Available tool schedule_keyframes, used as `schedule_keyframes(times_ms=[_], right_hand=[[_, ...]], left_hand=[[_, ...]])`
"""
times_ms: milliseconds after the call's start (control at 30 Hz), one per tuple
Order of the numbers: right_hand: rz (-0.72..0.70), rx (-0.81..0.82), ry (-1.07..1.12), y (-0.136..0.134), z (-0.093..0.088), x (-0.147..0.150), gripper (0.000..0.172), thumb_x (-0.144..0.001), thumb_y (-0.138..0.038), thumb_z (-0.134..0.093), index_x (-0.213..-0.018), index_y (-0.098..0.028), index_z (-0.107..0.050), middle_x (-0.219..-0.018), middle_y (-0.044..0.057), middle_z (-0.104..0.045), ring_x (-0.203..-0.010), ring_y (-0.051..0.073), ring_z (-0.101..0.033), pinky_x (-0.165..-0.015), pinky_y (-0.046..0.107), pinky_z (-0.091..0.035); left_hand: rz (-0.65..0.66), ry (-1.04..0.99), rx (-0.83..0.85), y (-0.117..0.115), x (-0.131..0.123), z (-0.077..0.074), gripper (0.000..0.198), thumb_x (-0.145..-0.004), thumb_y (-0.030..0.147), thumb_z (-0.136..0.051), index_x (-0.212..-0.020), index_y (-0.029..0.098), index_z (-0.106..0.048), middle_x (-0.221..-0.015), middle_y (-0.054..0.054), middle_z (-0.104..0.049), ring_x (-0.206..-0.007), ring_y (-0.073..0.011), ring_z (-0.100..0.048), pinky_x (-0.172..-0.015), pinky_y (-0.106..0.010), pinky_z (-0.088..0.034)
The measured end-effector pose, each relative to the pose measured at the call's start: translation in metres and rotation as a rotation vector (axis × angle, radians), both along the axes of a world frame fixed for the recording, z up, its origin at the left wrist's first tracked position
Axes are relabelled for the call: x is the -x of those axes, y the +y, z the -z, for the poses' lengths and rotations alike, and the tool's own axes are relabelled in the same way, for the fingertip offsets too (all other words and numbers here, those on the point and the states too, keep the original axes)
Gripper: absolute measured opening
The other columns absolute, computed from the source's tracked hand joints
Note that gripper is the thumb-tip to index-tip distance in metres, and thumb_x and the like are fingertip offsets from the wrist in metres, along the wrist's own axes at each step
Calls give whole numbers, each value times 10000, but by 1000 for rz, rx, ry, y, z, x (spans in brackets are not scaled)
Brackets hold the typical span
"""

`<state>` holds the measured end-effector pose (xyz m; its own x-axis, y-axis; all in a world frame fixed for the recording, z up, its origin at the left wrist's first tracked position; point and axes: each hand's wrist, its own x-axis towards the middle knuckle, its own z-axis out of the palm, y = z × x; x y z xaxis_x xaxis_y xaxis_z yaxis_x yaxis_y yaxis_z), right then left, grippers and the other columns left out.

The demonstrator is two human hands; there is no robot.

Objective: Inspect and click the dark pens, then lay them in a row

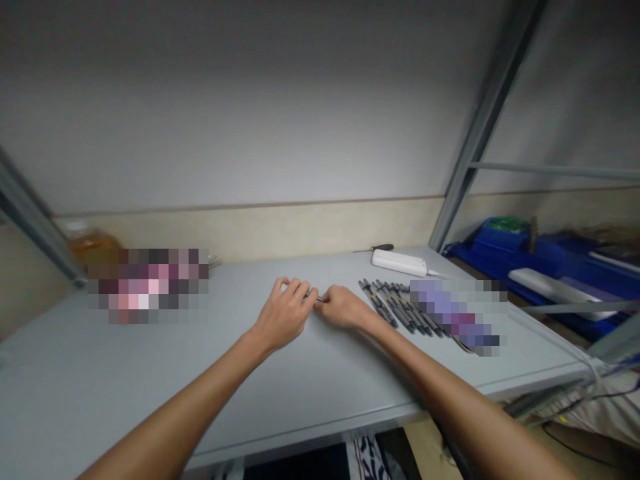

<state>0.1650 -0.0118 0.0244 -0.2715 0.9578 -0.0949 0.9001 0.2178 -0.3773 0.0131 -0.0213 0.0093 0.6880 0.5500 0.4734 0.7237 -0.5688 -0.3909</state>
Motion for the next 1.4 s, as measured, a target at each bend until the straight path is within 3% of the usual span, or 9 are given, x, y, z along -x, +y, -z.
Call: schedule_keyframes(times_ms=[133, 433, 500, 600, 733, 867, 1067, 1233, 1400], right_hand=[[20, -63, -57, -11, 1, 8, 359, -792, -329, -441, -884, -88, -691, -883, 190, -683, -771, 241, -634, -608, 277, -416], [-71, -398, -314, -13, 21, 17, 295, -844, -96, -328, -925, -112, -611, -828, 160, -675, -783, 232, -648, -634, 303, -457], [-89, -415, -335, -9, 22, 12, 262, -850, -112, -348, -918, -112, -601, -822, 161, -672, -792, 231, -646, -636, 298, -455], [-37, -411, -339, -4, 22, 3, 246, -853, -159, -380, -907, -111, -615, -815, 169, -670, -806, 232, -643, -648, 295, -450], [33, -412, -336, 0, 23, -5, 285, -857, -237, -381, -903, -144, -647, -840, 165, -669, -830, 248, -636, -665, 316, -444], [1, -408, -340, 0, 22, -7, 322, -870, -242, -342, -934, -159, -646, -857, 156, -670, -832, 249, -633, -670, 318, -433], [-32, -397, -335, 2, 24, -8, 341, -896, -255, -305, -956, -158, -626, -880, 147, -667, -832, 223, -628, -690, 298, -414], [16, -404, -305, 3, 24, -16, 300, -885, -301, -355, -955, -144, -601, -854, 131, -650, -801, 219, -611, -664, 283, -392], [-108, -496, -117, 5, 22, -26, 395, -902, -430, -314, -920, -148, -591, -882, 98, -599, -831, 183, -547, -729, 273, -371]], left_hand=[[-107, -10, 76, 5, 0, 7, 180, -820, 112, -412, -755, 160, -573, -685, -81, -597, -713, -224, -555, -660, -344, -370], [-445, -121, 433, 8, -7, 17, 208, -757, 124, -436, -743, 177, -636, -696, -107, -662, -662, -245, -626, -549, -286, -373], [-382, -206, 486, 7, -6, 19, 169, -784, 192, -445, -788, 187, -613, -682, -80, -649, -648, -228, -616, -547, -275, -371], [-149, -328, 490, 7, -2, 17, 187, -829, 315, -452, -937, 191, -542, -731, -44, -623, -675, -189, -586, -592, -262, -391], [48, -333, 385, 11, 3, 14, 209, -891, 288, -353, -936, 173, -522, -803, -62, -584, -762, -181, -538, -698, -283, -409], [44, -349, 396, 17, 4, 16, 269, -898, 241, -313, -798, 163, -551, -703, -54, -554, -692, -172, -510, -671, -282, -390], [46, -623, 717, 16, 6, 18, 413, -912, 349, -253, -663, 168, -528, -556, 14, -509, -533, -112, -465, -568, -237, -347], [99, -797, 686, 17, 11, 15, 228, -817, 356, -461, -895, 166, -562, -642, 28, -539, -579, -108, -471, -575, -214, -361], [47, -864, 652, 21, 15, 14, 246, -830, 329, -421, -755, 159, -581, -609, 12, -569, -571, -116, -493, -584, -219, -361]])
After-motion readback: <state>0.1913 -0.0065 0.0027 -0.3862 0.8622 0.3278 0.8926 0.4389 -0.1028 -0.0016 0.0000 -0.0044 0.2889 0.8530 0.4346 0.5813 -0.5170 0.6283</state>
